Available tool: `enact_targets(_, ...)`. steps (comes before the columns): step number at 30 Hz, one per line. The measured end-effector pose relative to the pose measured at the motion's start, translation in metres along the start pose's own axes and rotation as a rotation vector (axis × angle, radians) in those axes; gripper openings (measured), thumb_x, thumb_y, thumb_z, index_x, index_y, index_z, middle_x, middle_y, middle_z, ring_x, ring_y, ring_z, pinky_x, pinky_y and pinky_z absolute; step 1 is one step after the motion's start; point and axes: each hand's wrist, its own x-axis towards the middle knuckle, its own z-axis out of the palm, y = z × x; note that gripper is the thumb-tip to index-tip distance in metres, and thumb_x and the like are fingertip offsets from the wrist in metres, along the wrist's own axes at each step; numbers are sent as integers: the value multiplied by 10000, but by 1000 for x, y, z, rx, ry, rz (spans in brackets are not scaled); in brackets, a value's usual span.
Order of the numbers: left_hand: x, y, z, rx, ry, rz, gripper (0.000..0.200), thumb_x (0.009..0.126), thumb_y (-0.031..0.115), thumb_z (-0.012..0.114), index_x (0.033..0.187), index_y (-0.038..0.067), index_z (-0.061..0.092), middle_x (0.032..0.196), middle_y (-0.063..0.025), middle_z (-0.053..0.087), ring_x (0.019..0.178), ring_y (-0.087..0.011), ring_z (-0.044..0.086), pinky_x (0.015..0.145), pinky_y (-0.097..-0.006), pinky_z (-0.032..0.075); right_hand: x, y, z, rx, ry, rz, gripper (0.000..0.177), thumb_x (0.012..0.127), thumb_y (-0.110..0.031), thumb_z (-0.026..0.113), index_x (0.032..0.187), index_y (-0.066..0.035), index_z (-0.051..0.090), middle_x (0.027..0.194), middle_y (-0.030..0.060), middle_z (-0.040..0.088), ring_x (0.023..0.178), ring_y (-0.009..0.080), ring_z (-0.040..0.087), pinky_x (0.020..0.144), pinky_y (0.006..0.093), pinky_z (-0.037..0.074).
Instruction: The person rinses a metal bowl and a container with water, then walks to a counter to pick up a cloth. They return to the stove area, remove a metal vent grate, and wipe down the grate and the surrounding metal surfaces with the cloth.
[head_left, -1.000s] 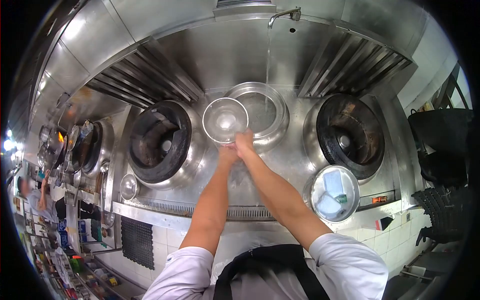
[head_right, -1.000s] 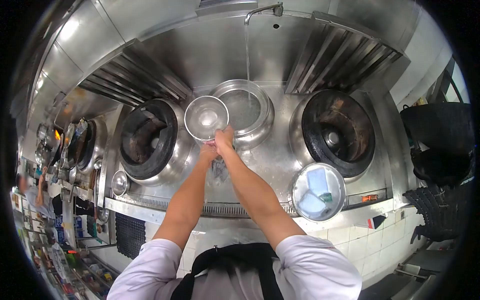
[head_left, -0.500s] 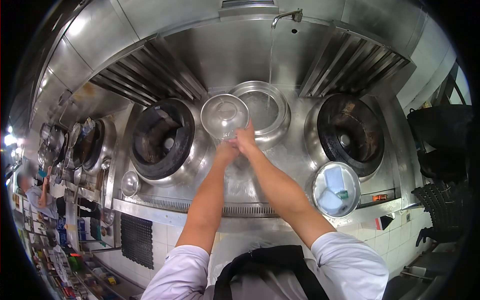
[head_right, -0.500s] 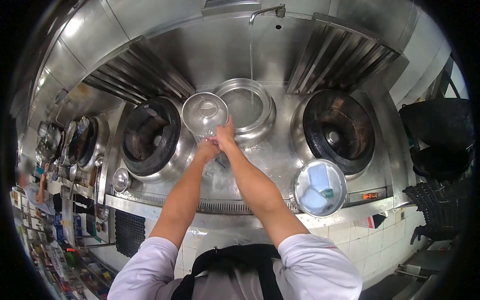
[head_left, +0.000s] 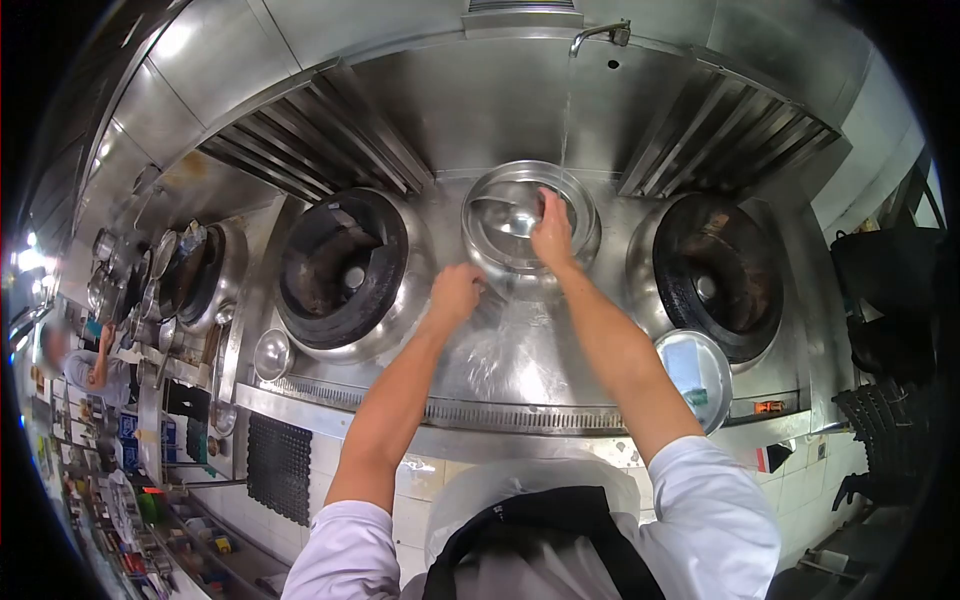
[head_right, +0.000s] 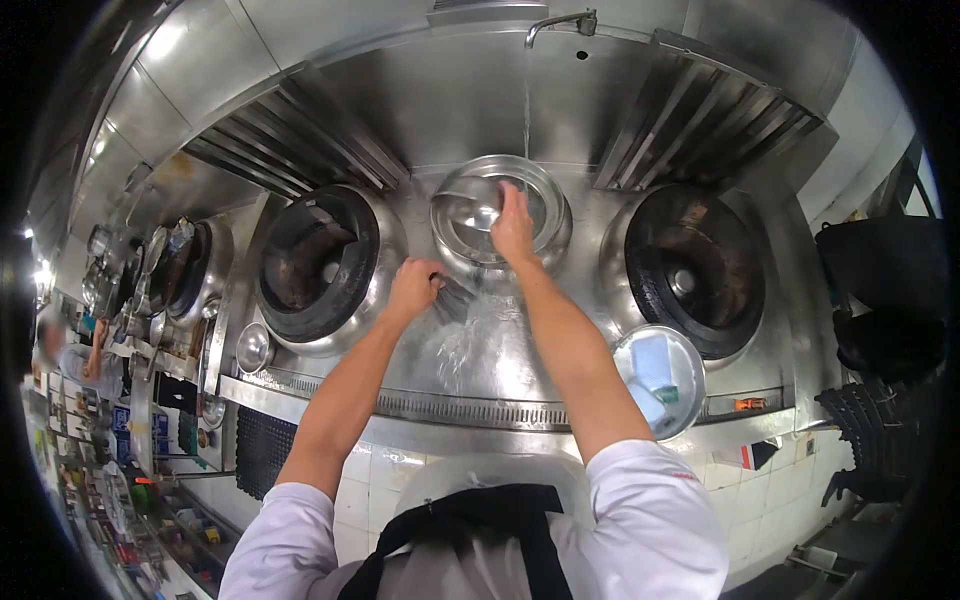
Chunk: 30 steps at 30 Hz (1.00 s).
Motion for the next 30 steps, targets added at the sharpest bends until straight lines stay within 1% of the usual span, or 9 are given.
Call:
enact_targets(2, -6, -1, -4, -7, 115, 78, 178, 738, 65, 698, 916, 73, 713, 893, -153, 677, 793, -336, 647, 770, -398, 527, 4, 10, -2, -101, -64, 171, 660, 757, 71, 543, 1378, -73, 368, 1197, 224, 483, 1085, 435, 540, 951, 480, 446)
enact_targets(6, -15, 3, -5, -577, 42, -351, 119, 808, 36, 675, 920, 66, 700, 880, -81, 668, 738, -196, 623, 749, -303, 527, -24, 19, 16, -162, 130, 37, 585, 792, 15, 561, 1356, -25, 413, 1193, 218, 495, 1085, 415, 527, 953, 443, 445)
enact_targets(12, -40, 31, 8, -1053, 11, -447, 118, 890, 2, 606, 1003, 18, 634, 973, -49, 638, 852, -118, 606, 768, -253, 529, -160, -6, 24, 309, 128, 183, 421, 898, -340, 649, 1178, -34, 578, 1133, 159, 580, 1115, 286, 530, 987, 405, 399)
enact_targets(15, -59, 45, 34, -1355, 65, -479, 164, 906, -14, 559, 1067, 5, 588, 1041, -84, 617, 947, -167, 617, 804, -295, 553, -201, 23, 48, 1305, 118, 958, 455, 899, -476, 620, 1131, -85, 595, 1140, 117, 601, 1110, 263, 548, 998, 426, 398)
enact_targets(18, -84, 31, 78, -1663, 54, -555, 224, 924, -50, 466, 1133, -6, 535, 1149, -122, 568, 1039, -227, 607, 862, -370, 576, -212, 20, 36, 1832, 193, 1158, 442, 895, -517, 599, 1088, -120, 605, 1061, 85, 632, 1031, 261, 594, 950, 431, 445)
enact_targets(21, -116, 10, 124, -1719, 69, -677, 239, 929, 72, 532, 1161, 17, 535, 1237, -131, 522, 1087, -262, 579, 899, -437, 549, -228, 54, 52, 1812, 218, 1118, 389, 874, -457, 643, 1058, -117, 601, 976, 81, 651, 915, 266, 636, 853, 416, 506)
enact_targets(24, -124, 17, 122, -1415, 23, -1238, 355, 901, 249, 615, 1180, 42, 541, 1328, -135, 460, 1120, -308, 553, 907, -514, 513, -233, 53, 45, 1531, 217, 1186, 272, 859, -306, 660, 999, -76, 620, 969, 93, 663, 875, 254, 646, 761, 385, 536)
enact_targets(27, -112, 40, 112, -1673, -19, -1412, 455, 866, 386, 635, 1167, 52, 570, 1262, -114, 533, 1071, -327, 578, 924, -518, 488, -244, 51, 37, 1013, 78, 1063, 271, 813, -163, 709, 1040, -49, 617, 961, 92, 654, 872, 228, 642, 794, 367, 533)
enact_targets(30, -106, 9, 172, -2070, -108, -1264, 416, 908, 369, 573, 1153, 33, 586, 1134, -134, 611, 1020, -309, 612, 916, -463, 507, -265, 37, 48, 684, 211, 666, 262, 840, -152, 712, 1035, 1, 628, 905, 71, 652, 815, 173, 634, 734, 304, 522)
